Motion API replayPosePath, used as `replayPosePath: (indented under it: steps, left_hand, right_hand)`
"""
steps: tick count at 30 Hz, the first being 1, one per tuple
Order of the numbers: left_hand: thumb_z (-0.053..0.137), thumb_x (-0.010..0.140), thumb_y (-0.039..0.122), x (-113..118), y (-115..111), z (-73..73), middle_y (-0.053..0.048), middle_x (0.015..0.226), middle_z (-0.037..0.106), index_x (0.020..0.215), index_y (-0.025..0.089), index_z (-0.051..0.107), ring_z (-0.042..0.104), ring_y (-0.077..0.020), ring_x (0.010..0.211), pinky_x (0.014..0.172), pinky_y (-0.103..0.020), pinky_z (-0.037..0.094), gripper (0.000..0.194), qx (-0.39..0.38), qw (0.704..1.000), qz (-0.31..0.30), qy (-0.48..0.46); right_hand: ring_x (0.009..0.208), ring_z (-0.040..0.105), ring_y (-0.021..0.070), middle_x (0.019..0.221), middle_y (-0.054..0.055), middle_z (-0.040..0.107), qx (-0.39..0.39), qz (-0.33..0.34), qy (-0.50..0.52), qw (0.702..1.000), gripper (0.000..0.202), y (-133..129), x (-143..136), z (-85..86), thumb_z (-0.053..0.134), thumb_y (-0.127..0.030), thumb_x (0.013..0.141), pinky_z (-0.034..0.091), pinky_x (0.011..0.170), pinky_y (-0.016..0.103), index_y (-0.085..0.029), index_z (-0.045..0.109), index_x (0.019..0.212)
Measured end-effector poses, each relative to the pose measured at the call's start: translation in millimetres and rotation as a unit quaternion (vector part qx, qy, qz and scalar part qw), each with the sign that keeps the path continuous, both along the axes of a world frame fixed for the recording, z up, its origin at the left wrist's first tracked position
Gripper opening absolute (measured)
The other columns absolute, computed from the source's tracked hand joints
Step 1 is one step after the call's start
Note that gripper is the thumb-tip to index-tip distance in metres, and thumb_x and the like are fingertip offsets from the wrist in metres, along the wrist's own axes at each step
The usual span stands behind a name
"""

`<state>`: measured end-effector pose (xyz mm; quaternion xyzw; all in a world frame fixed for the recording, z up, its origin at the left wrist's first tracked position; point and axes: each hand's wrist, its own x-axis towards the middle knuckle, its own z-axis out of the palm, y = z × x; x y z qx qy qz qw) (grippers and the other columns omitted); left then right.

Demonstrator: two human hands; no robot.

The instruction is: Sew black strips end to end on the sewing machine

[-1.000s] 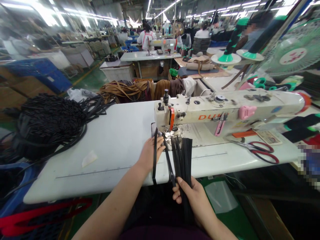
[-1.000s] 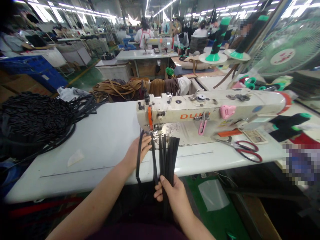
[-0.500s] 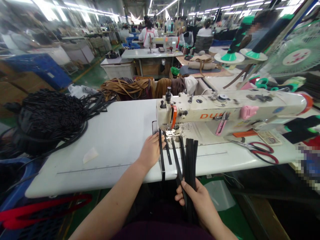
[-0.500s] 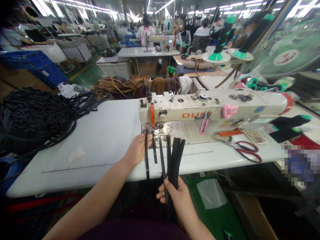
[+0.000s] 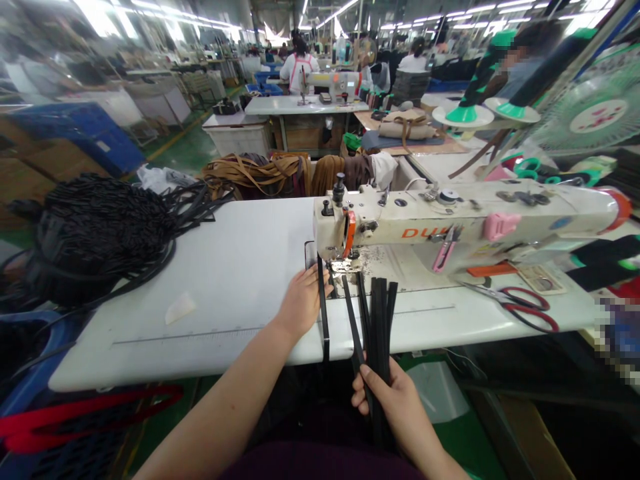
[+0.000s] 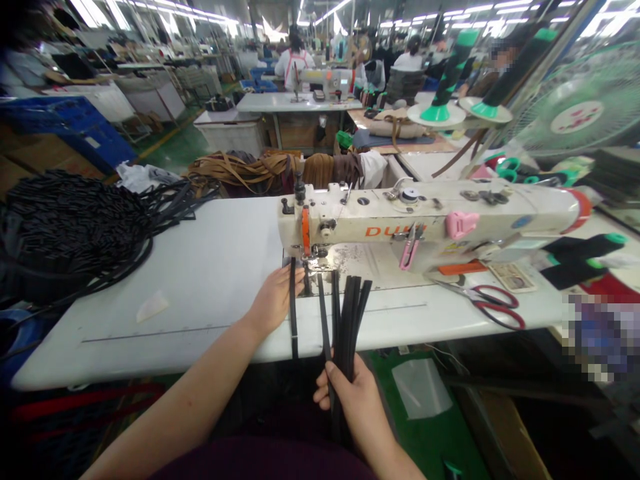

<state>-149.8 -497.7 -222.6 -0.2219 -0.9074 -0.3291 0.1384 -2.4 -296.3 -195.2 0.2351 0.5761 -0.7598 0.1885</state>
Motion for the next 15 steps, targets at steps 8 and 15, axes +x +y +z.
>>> replayPosePath:
  steps: [8, 15]
  left_hand:
    - [0.052, 0.104, 0.03, 0.2, -0.4, 0.8, -0.009, 0.132, 0.069, 0.125, 0.022, 0.066, 0.055, -0.0274, 0.138, 0.119, -0.053, 0.043, 0.026, -0.02, 1.0, -0.006, 0.012]
    - [0.054, 0.103, 0.028, 0.8, 1.0, -5.7, -0.009, 0.134, 0.069, 0.123, 0.017, 0.066, 0.054, -0.0279, 0.139, 0.119, -0.053, 0.045, 0.026, -0.045, 0.998, 0.008, 0.054]
  right_hand:
    - [0.049, 0.065, 0.0158, 0.06, -0.001, 0.069, -0.001, 0.002, -0.002, 1.0, 0.073, 0.3, 0.5, -2.7, 0.091, -0.067, 0.057, 0.048, 0.044, 0.024, -0.018, 0.057, 0.099]
    - [0.049, 0.065, 0.016, 0.062, -0.001, 0.07, 0.013, 0.005, 0.007, 1.0, 0.07, -0.2, 1.5, -0.7, 0.09, -0.066, 0.06, 0.049, 0.045, 0.025, -0.018, 0.058, 0.099]
